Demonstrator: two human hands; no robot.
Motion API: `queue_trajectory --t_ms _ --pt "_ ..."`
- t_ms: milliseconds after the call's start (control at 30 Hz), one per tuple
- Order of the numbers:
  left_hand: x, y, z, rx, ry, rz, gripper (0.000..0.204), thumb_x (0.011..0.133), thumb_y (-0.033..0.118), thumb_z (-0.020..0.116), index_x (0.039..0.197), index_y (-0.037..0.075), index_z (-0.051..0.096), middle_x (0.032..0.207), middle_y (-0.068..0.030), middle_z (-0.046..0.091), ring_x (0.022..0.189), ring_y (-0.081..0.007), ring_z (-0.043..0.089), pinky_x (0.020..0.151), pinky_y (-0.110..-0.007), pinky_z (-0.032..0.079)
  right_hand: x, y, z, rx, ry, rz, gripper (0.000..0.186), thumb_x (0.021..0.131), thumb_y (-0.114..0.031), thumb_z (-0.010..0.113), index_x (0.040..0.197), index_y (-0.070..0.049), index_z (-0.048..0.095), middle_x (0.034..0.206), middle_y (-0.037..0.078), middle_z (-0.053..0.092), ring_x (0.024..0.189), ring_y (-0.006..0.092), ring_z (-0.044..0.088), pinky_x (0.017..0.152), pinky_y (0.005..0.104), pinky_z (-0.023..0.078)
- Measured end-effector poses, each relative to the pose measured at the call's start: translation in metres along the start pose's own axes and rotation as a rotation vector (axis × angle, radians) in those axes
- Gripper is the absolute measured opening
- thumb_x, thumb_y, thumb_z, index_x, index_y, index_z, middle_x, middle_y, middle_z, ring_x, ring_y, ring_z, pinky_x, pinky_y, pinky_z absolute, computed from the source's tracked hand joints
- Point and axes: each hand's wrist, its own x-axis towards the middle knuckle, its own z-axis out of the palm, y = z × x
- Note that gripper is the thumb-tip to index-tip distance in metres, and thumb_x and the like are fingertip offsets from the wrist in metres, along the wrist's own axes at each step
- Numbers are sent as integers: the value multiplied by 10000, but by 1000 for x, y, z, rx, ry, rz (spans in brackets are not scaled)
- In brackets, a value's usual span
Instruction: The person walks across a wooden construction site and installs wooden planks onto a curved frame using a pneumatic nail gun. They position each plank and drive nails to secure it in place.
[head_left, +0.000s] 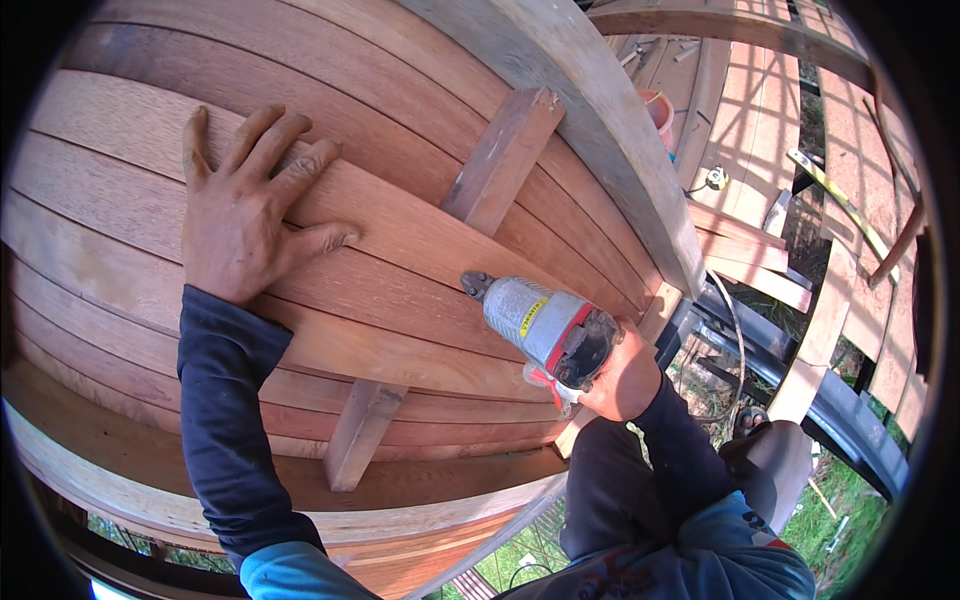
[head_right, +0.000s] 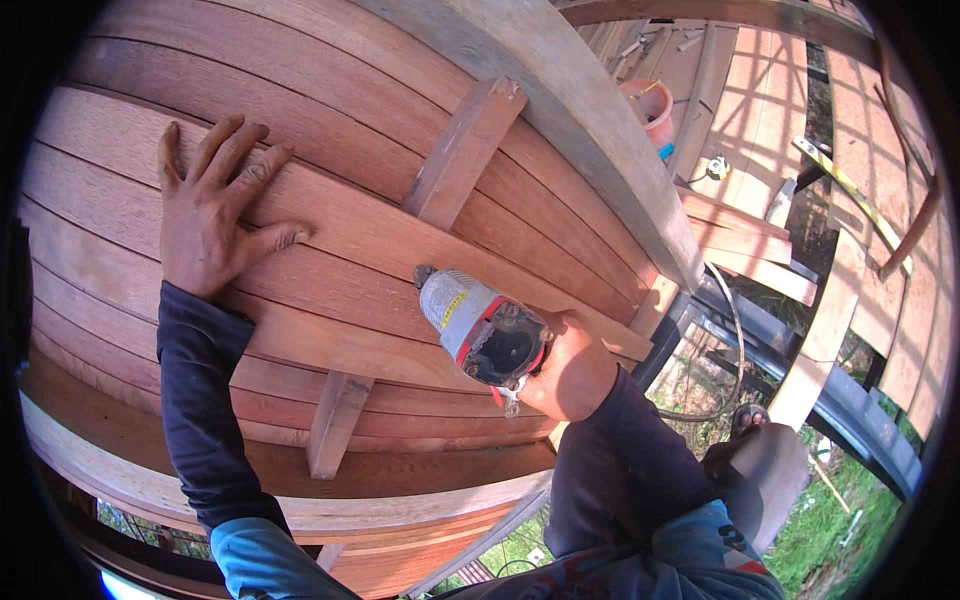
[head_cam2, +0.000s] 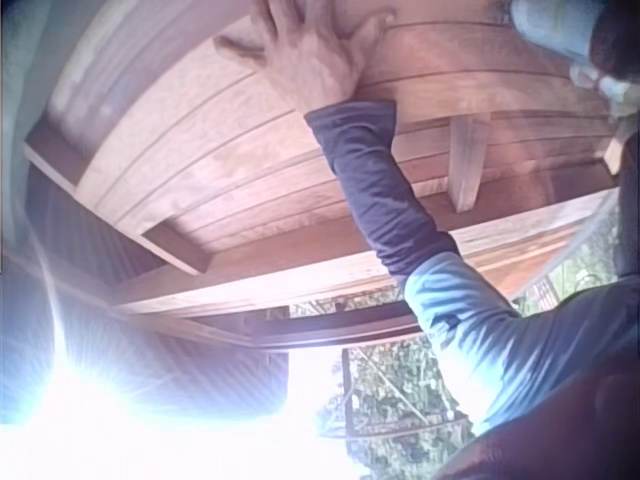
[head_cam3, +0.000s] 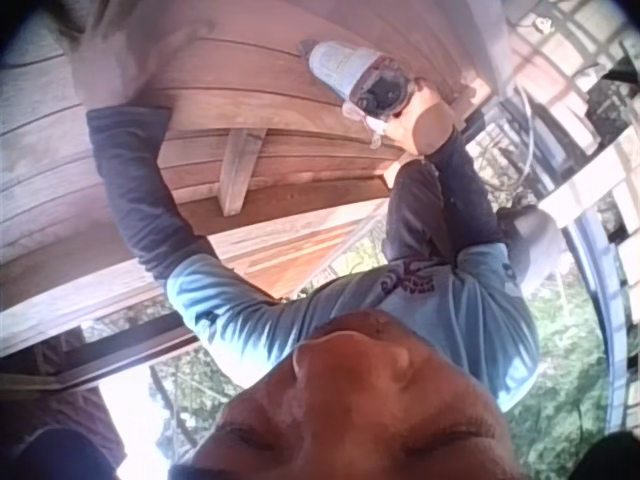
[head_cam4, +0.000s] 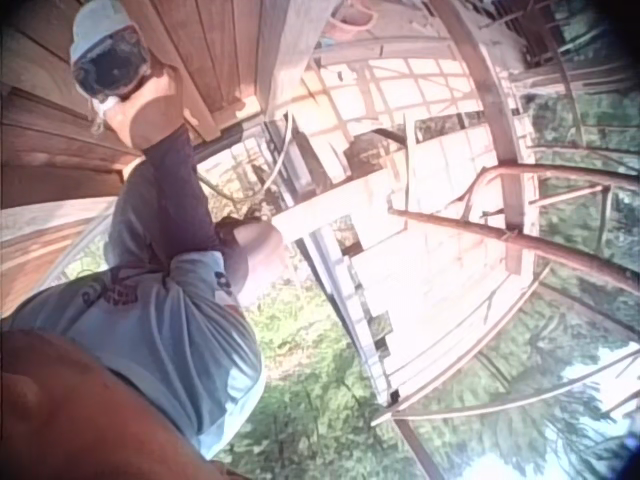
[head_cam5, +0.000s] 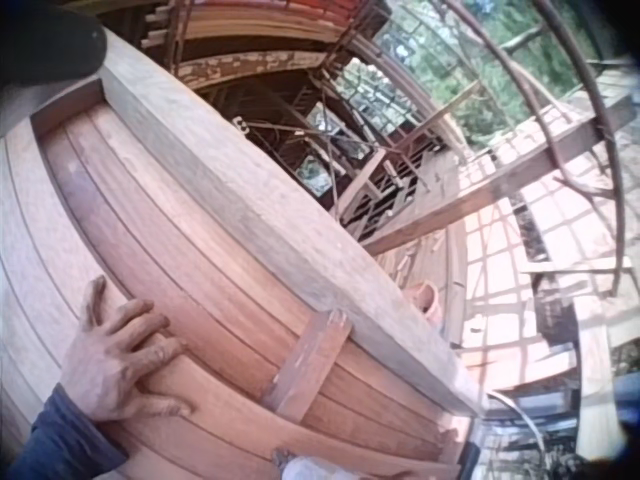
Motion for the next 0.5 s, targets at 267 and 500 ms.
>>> queue_trajectory --t_ms 267,500 --pt "0 -2 1 20 12 17 698 581 634 671 1158 245 616 1259 -6 538 1255 -195 412 1100 -603 123 1 -15 -1 -182 -24 26 335 697 -93 738 1003 -12 629 849 135 679 780 173 653 717 306 508" --pt "0 0 0 -13 6 12 695 593 635 660 1158 230 627 1257 -19 542 1263 -206 408 1107 -588 104 5 -22 -5 -301 -74 -48 285 703 -97 733 958 -12 637 826 134 678 747 195 655 700 309 509"
